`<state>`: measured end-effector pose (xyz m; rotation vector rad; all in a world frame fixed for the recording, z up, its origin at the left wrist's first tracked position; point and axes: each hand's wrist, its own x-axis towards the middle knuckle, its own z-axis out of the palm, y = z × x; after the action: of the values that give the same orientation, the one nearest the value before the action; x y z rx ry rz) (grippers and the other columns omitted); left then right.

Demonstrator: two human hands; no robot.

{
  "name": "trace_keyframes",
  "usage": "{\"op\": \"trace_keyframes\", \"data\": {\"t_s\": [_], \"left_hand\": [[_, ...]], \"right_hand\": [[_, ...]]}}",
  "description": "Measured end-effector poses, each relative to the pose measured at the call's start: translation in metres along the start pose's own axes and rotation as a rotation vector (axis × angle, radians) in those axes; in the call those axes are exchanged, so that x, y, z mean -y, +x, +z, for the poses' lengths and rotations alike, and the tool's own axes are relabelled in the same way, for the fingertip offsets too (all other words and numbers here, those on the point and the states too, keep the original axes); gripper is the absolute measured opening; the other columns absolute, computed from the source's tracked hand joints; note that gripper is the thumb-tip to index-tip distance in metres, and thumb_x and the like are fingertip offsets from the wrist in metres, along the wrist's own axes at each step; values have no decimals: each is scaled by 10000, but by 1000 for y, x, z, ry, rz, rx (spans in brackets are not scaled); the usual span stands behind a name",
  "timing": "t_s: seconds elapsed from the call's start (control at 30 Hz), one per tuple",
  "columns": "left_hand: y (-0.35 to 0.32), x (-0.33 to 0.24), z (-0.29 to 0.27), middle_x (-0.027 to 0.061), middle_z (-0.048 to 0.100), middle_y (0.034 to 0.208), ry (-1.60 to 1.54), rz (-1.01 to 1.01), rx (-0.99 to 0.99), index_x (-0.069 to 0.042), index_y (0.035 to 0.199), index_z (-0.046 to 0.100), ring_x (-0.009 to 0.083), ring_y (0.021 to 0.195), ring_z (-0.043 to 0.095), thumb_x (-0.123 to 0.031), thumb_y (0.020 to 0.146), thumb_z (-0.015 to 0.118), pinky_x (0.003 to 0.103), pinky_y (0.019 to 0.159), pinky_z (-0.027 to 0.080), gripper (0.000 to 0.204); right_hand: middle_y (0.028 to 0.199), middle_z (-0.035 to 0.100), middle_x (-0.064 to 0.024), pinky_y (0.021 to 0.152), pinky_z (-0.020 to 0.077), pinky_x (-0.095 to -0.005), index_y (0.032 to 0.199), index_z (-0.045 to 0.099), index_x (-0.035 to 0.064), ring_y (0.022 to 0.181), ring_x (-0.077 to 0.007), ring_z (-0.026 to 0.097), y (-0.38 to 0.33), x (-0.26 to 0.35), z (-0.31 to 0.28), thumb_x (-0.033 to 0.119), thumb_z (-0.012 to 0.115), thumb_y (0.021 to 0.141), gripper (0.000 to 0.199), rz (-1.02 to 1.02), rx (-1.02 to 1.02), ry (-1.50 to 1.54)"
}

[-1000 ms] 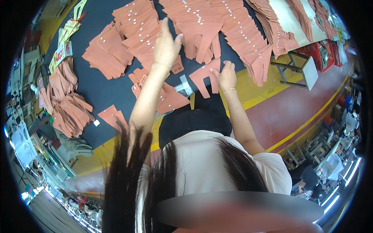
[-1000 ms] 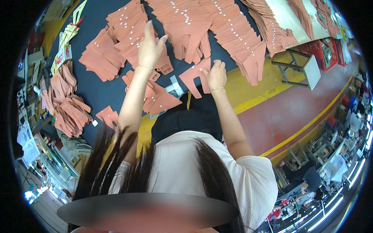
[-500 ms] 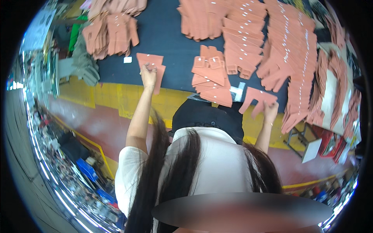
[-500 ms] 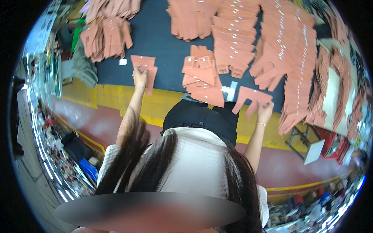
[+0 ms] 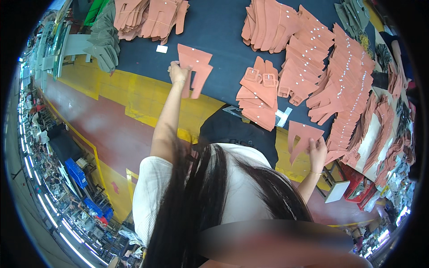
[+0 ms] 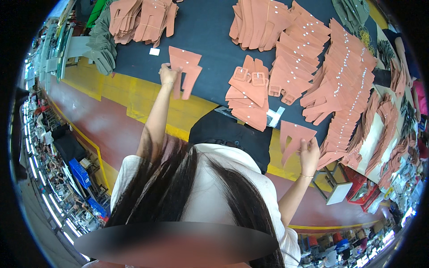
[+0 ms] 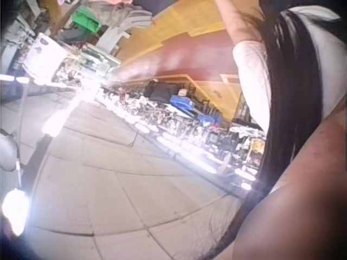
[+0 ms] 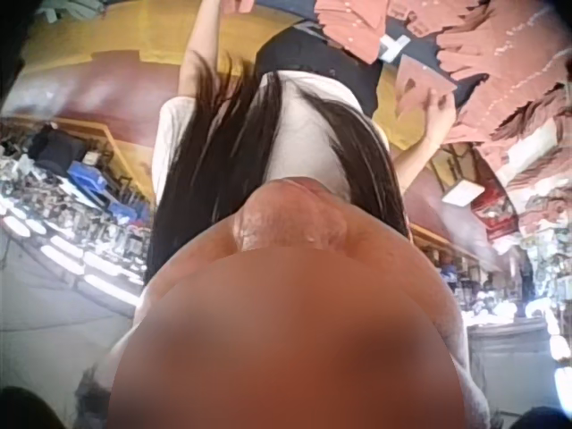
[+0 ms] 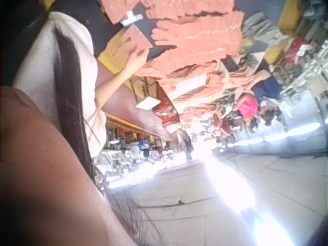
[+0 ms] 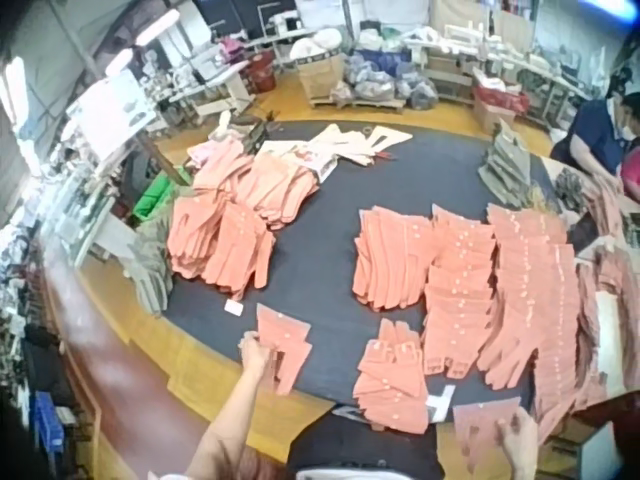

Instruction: The person repeatedly picks up pink fabric pieces from a table, separates them, and places them into neat stacks. The hands handle the pieces one at a time or in small groups, aligning them before stacking. The process continues throughout the clip without visible completion.

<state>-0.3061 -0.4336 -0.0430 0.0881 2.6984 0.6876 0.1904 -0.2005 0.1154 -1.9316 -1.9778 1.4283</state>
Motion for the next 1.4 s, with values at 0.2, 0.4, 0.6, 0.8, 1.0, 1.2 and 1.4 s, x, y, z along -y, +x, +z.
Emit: {"op": "trace_keyframes", "data": {"t_s": [0.2,0.4,0.6,0.8,1.0,1.2,1.4], "left_hand": [[-18,-23,16,214,574,1125,14,48,13,2,1105,515,356,1035,587,-231,644,870,413,902,483,627],[-14,-27,8,206,589,1098,122,57,173,-25,1101,523,357,1027,596,-213,661,858,434,887,487,584],[-35,-40,8,194,651,1006,40,91,-91,-7,1040,575,345,1046,613,-230,702,825,408,845,498,476],[-32,-39,-4,154,663,1082,-190,100,259,3,1176,554,263,895,672,-173,830,715,374,793,509,420],[-76,-107,-44,132,644,1046,-808,237,590,19,1170,521,211,878,680,-106,934,572,306,727,563,272],[-164,-221,-68,194,585,1181,-1202,292,995,-5,1343,382,270,999,659,-200,996,426,357,834,575,400],[-199,-265,-79,206,552,1253,-1271,545,1411,15,1366,369,272,1162,572,-524,1007,257,400,970,504,657]], "right_hand": [[807,663,-117,541,495,-287,1050,579,-36,611,-158,643,-7,54,12,150,601,926,225,-222,38,-12],[795,653,-150,526,451,-317,1059,578,-25,534,-188,597,-4,71,26,146,615,909,231,-323,17,-122],[739,613,-160,527,435,-344,1043,576,-17,517,-245,560,-6,80,23,156,619,902,227,-366,0,-206],[715,575,-195,549,429,-379,906,538,-20,549,-305,536,-12,99,18,191,609,914,222,-416,32,-237],[746,566,-160,565,447,-347,965,563,-25,598,-242,565,-22,133,21,164,623,908,206,-581,234,14],[941,614,-47,650,562,-254,1136,512,-17,780,-115,652,-25,172,34,128,606,941,261,-576,480,899],[1027,627,-126,624,596,-253,1204,459,-21,780,-150,681,-22,170,22,108,582,947,313,-586,236,1036]]}}
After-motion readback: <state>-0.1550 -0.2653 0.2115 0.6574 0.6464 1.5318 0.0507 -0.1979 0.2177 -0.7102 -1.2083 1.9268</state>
